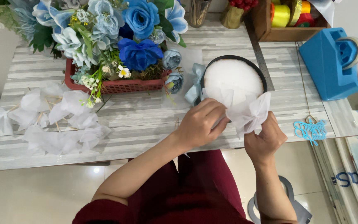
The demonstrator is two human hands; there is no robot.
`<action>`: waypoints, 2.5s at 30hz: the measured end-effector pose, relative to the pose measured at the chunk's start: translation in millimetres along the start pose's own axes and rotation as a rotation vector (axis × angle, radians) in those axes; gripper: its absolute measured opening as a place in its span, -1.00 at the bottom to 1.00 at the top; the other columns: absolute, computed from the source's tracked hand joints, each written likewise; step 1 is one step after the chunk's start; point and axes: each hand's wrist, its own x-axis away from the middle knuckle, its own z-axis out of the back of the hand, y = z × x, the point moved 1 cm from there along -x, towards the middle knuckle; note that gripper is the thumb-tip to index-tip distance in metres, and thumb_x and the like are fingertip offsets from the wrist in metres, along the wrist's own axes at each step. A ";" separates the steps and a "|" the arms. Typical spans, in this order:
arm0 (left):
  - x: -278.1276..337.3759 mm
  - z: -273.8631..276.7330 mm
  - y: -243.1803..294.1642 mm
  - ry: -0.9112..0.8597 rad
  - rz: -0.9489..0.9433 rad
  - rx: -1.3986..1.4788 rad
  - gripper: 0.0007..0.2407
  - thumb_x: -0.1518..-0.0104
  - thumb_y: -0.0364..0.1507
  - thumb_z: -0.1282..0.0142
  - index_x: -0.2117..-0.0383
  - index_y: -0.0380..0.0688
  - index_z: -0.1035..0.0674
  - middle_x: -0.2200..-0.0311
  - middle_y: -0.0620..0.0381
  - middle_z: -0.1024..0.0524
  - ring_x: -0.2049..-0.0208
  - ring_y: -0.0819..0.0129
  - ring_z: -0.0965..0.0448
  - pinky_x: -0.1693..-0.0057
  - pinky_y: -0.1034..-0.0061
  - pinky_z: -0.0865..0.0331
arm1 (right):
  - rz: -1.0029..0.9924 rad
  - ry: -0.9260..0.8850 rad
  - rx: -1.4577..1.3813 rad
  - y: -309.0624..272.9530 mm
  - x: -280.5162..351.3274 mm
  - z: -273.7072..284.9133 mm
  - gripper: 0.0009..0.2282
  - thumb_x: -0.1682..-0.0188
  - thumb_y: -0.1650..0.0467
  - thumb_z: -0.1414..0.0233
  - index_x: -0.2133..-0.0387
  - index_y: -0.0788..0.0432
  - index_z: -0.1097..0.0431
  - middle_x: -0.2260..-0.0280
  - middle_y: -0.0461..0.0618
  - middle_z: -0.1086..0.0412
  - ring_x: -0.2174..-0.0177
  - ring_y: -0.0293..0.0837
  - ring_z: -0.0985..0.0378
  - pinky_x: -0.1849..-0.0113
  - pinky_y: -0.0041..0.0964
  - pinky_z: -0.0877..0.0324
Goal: The person arranges small pieces of white tissue paper attached to wooden sticks into a round floral foam base. They repeatedly pick up the tissue pieces from the table and insert them into the foam, creating a fluffy white layer around the base.
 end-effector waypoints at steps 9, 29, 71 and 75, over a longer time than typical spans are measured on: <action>0.7 -0.3 0.8 -0.011 -0.025 0.000 -0.89 0.03 -0.53 0.12 0.51 -0.32 -0.47 0.54 0.03 -0.39 0.43 0.19 -0.46 0.30 0.46 -0.40 | 0.049 -0.040 -0.059 2.4 -6.4 9.0 -0.69 0.17 0.64 -0.05 0.85 0.31 -0.12 0.84 0.05 0.01 0.78 0.03 0.03 0.64 -0.35 -0.08; 1.3 -4.4 -1.1 -0.084 -0.101 -0.092 -0.80 0.09 -0.67 0.24 0.43 -0.36 -0.49 0.50 0.01 -0.37 0.41 0.20 -0.42 0.29 0.46 -0.39 | -0.037 -0.235 -0.216 21.9 -3.2 4.2 -0.90 0.27 0.62 -0.06 0.48 0.41 -0.34 0.53 0.13 -0.33 0.53 0.04 -0.34 0.13 0.05 -0.21; -0.5 -9.4 -7.2 -0.033 -0.035 -0.067 -0.90 -0.03 -0.65 0.10 0.56 -0.27 -0.49 0.55 0.11 -0.36 0.43 0.30 -0.44 0.32 0.57 -0.39 | 0.042 -0.120 -0.280 17.8 -12.4 7.7 -0.89 0.39 0.72 -0.05 0.64 0.38 -0.38 0.66 0.13 -0.26 0.63 0.01 -0.28 0.46 -0.12 -0.27; -1.0 -8.7 -5.3 -0.076 -0.069 -0.126 -0.88 -0.07 -0.64 0.14 0.56 -0.24 -0.47 0.54 0.11 -0.32 0.43 0.30 -0.40 0.32 0.57 -0.36 | 0.031 -0.122 -0.332 24.3 -5.3 7.5 -0.91 0.36 0.72 -0.01 0.65 0.39 -0.36 0.67 0.14 -0.26 0.68 -0.02 -0.26 0.43 -0.09 -0.29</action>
